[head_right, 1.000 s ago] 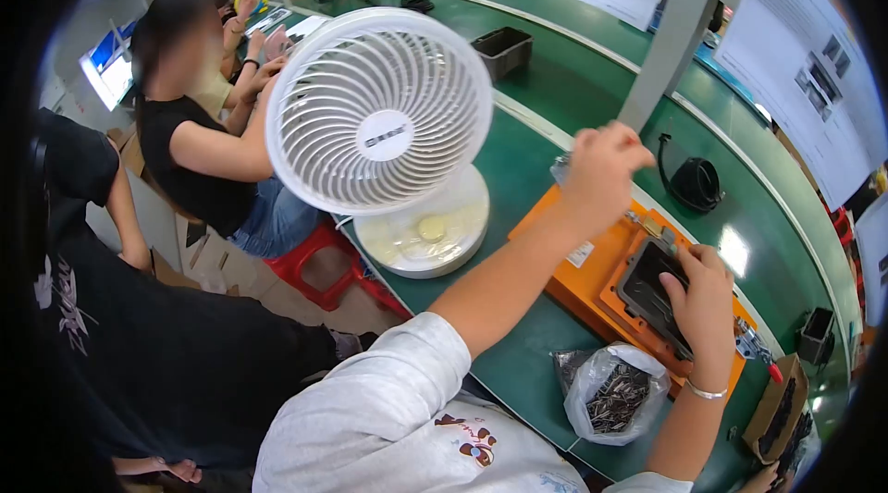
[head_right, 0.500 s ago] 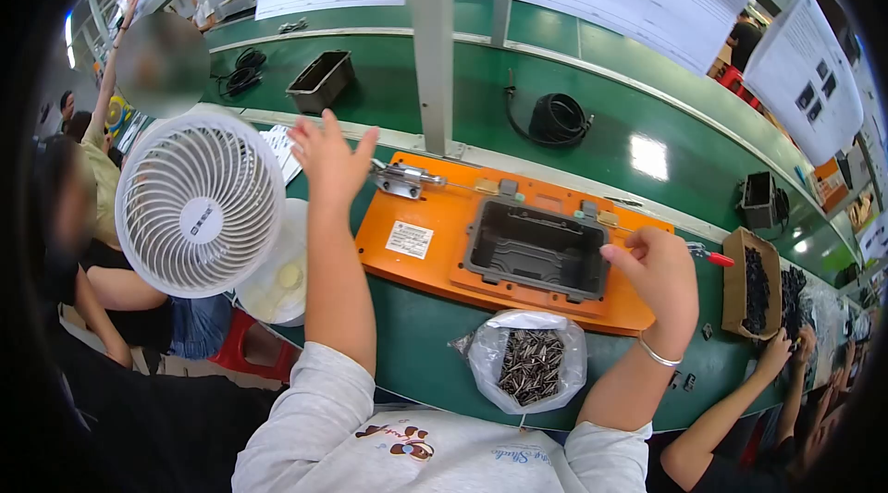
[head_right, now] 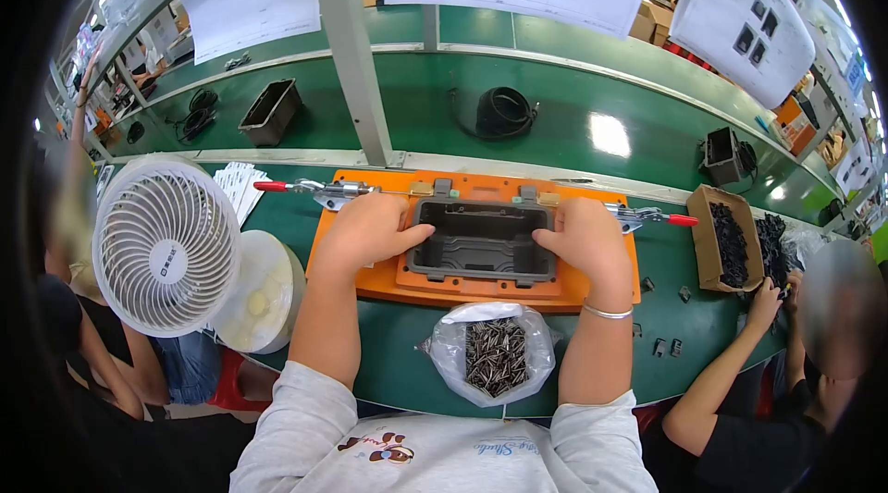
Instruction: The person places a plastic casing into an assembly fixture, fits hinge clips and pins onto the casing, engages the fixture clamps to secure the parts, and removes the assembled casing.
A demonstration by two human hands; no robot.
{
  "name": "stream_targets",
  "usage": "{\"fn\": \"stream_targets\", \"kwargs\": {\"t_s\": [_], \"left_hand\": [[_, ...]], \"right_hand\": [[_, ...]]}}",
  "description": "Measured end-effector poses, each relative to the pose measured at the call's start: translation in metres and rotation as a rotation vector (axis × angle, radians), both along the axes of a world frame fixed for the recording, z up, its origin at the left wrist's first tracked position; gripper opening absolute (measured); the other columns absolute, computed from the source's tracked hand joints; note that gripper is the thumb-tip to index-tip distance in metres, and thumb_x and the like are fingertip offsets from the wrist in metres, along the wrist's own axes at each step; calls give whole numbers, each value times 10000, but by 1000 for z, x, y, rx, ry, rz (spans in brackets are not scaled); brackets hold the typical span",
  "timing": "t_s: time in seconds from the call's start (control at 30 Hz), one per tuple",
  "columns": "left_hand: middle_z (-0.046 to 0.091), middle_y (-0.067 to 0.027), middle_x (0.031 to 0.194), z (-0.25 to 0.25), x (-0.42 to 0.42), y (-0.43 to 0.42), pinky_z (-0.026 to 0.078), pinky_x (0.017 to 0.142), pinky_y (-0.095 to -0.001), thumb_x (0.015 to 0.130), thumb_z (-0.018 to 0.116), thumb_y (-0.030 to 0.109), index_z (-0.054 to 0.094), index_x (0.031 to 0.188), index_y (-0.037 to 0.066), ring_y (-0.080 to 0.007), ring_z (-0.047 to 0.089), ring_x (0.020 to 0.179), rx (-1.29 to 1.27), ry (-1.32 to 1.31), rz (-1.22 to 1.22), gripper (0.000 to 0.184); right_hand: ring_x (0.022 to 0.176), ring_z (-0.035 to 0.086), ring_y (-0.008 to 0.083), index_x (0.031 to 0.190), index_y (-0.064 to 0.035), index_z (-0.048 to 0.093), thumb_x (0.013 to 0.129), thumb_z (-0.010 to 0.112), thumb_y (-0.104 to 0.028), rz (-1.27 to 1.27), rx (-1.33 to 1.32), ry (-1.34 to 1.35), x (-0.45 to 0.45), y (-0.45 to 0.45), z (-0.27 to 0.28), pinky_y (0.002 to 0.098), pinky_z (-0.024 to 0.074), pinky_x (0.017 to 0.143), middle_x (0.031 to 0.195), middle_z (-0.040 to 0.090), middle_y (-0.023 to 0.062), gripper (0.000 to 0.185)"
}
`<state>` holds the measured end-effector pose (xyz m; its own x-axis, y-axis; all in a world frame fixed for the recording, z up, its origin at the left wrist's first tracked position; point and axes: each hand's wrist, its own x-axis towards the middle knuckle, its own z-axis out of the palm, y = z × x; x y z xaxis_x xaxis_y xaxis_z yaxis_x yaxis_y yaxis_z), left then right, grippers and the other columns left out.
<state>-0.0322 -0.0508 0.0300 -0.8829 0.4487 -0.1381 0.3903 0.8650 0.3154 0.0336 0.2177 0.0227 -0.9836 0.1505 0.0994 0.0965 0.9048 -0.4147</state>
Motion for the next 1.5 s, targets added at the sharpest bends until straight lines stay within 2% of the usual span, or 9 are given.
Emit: {"fn": "stream_targets", "kwargs": {"t_s": [0.07,0.2,0.33,0.43,0.6,0.83,1.03,1.37,1.5], "left_hand": [[660,-173,755,1,1,3,523,715,-407,784,608,325,668,783,14,-316,654,774,39,-7,12,317],[635,-180,679,3,4,4,519,680,-414,748,609,286,650,714,2,-314,645,701,109,31,32,290],[506,-117,526,4,13,0,381,473,-347,704,702,181,477,586,-7,-246,476,474,702,173,77,316],[477,-91,540,22,43,7,365,464,-335,686,737,110,436,592,23,-221,467,478,898,292,21,327],[447,-67,584,30,81,17,337,480,-361,625,767,58,424,615,75,-264,455,528,884,687,-249,344],[453,-92,606,31,80,13,336,484,-364,632,744,33,418,617,53,-273,455,540,876,692,-228,327],[442,-109,610,15,51,11,347,500,-353,732,684,45,417,659,14,-272,444,556,784,497,-56,279],[502,67,695,5,31,6,337,540,-206,907,572,83,599,865,-1,-15,403,619,1196,-46,69,98],[609,12,806,-17,-3,-12,423,612,-198,919,561,105,606,921,13,-32,516,680,1499,-276,199,103]], "right_hand": [[474,458,234,570,-6,488,625,786,-191,17,-45,46,0,4,-2,347,394,487,508,465,103,355],[482,401,132,575,-5,469,655,766,-143,55,-152,108,2,6,1,295,349,460,499,422,52,337],[525,378,62,605,-17,464,706,745,-103,20,-389,133,8,10,16,251,321,464,534,419,-17,311],[577,363,19,668,-30,460,779,711,-61,78,-546,225,13,16,14,207,304,484,608,417,-70,275],[628,361,0,729,-46,442,842,674,-29,171,-715,286,12,16,12,177,302,518,688,429,-74,259],[625,351,22,690,-60,420,800,683,-13,205,-789,450,26,13,30,198,297,537,683,415,-66,289],[602,355,37,628,-77,371,721,710,-10,249,-904,631,56,-3,49,211,286,531,609,403,-47,358],[565,327,44,673,-52,392,838,697,-112,217,-859,625,48,-16,41,226,260,485,602,395,-42,352],[682,537,74,918,16,578,857,681,-135,305,-801,329,62,-14,51,220,437,615,756,583,26,193]]}}
